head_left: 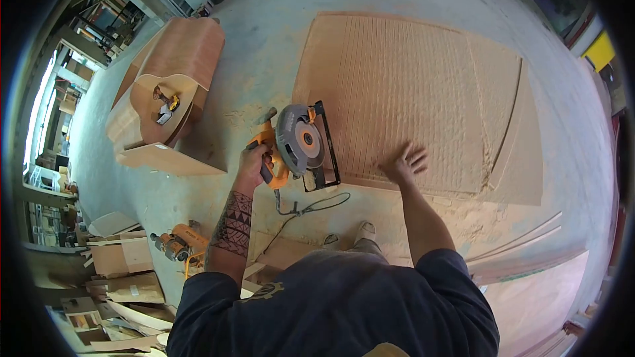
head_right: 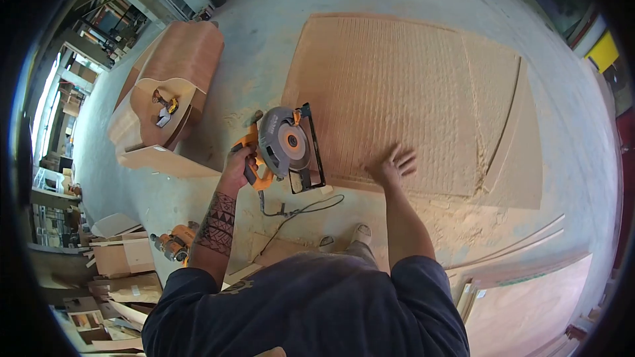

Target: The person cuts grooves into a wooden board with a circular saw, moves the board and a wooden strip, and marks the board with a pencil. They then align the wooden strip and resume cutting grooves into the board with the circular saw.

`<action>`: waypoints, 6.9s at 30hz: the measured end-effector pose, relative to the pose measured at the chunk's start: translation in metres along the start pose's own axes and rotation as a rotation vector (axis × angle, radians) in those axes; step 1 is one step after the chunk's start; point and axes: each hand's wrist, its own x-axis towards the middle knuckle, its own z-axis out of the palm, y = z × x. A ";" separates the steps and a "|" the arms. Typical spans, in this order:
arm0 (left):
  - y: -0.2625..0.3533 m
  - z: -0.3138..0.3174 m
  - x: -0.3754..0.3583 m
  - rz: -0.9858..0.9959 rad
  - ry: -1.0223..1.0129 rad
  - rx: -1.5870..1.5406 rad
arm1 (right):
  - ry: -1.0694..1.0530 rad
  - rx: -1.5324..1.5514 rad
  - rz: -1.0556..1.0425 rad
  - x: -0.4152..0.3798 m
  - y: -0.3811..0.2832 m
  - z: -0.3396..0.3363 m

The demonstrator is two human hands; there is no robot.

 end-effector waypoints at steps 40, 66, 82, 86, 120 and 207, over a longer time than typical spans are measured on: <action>0.005 0.019 -0.035 0.280 -0.015 0.802 | -0.037 -0.100 0.070 0.009 0.000 0.001; 0.026 0.051 0.019 0.191 0.010 0.660 | -0.029 -0.100 0.024 0.002 -0.001 -0.003; 0.030 0.058 0.032 0.189 0.012 0.621 | -0.015 -0.086 0.019 0.001 0.001 0.000; 0.031 0.058 0.031 0.183 0.007 0.616 | -0.032 -0.063 0.006 0.001 0.000 -0.003; 0.038 0.059 0.028 0.202 0.018 0.647 | -0.045 -0.108 0.023 0.003 0.000 -0.003; -0.556 -0.211 -0.637 0.427 1.913 -1.252 | -0.057 -0.729 -0.642 0.020 -0.229 0.027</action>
